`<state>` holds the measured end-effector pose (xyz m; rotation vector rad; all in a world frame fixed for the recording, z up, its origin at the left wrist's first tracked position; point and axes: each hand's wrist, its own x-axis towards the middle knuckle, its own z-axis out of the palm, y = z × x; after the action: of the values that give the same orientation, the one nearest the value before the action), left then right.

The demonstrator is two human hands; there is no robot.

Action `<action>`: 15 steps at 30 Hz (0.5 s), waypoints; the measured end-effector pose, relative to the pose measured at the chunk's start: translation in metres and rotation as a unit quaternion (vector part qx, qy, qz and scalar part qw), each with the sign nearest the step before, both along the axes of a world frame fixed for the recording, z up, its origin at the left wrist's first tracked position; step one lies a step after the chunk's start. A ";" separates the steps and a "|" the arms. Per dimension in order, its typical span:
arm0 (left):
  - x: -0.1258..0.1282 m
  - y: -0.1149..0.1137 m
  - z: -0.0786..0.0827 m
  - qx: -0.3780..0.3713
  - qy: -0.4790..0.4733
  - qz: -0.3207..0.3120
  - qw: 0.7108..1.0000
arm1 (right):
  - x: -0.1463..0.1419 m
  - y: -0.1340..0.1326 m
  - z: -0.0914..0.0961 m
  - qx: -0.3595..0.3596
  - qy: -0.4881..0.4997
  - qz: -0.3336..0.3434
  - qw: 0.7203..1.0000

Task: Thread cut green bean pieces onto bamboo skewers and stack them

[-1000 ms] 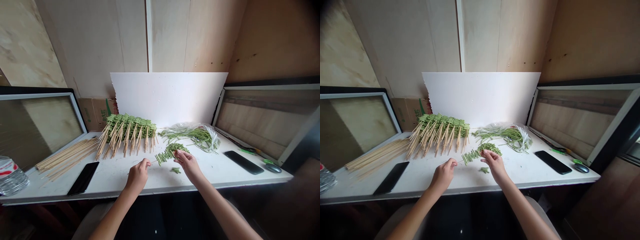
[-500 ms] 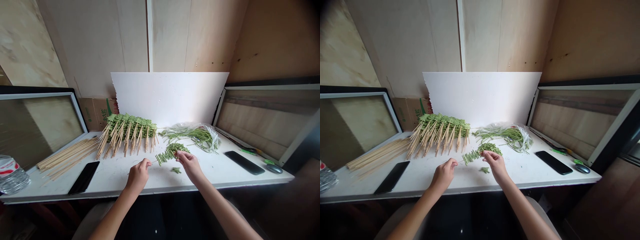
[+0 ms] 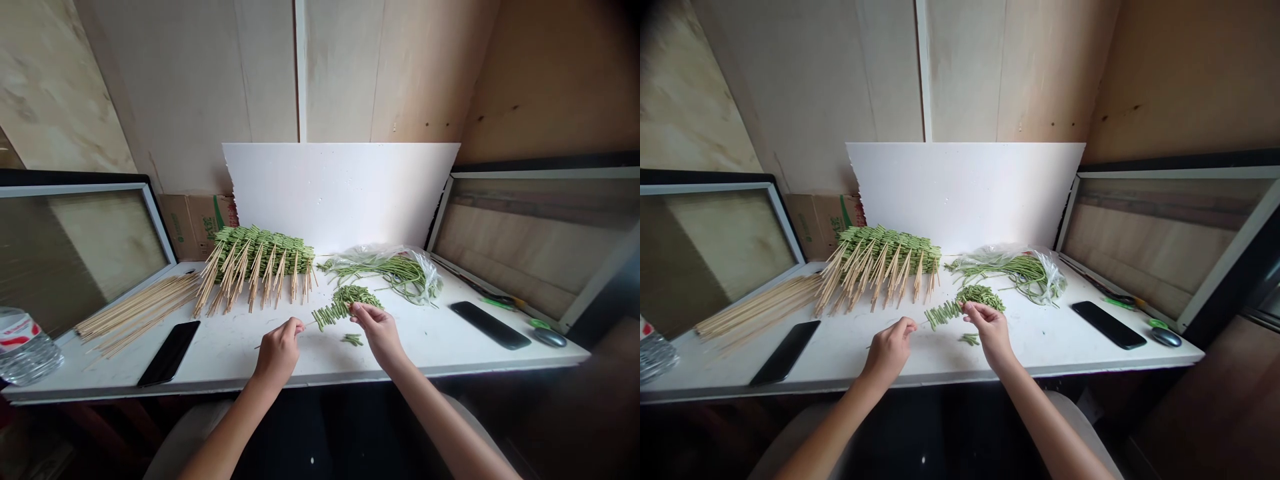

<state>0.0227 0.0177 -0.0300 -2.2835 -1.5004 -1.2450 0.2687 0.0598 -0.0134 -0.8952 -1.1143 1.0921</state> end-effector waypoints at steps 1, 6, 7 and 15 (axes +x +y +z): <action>0.000 0.000 0.000 0.002 0.000 -0.001 1.000 | -0.001 0.000 -0.001 -0.003 0.001 0.000 1.000; -0.003 0.002 -0.001 -0.005 0.001 -0.001 1.000 | -0.005 -0.004 -0.001 -0.012 0.002 -0.003 1.000; -0.004 0.002 -0.001 -0.008 0.001 0.001 1.000 | -0.006 -0.005 -0.001 -0.012 0.005 -0.004 1.000; 0.000 0.002 -0.004 -0.008 0.002 -0.011 1.000 | -0.008 -0.003 -0.007 -0.015 0.018 -0.004 1.000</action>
<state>0.0225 0.0193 -0.0341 -2.3178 -1.4935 -1.2384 0.2610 0.0564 -0.0204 -0.8993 -1.0652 1.1164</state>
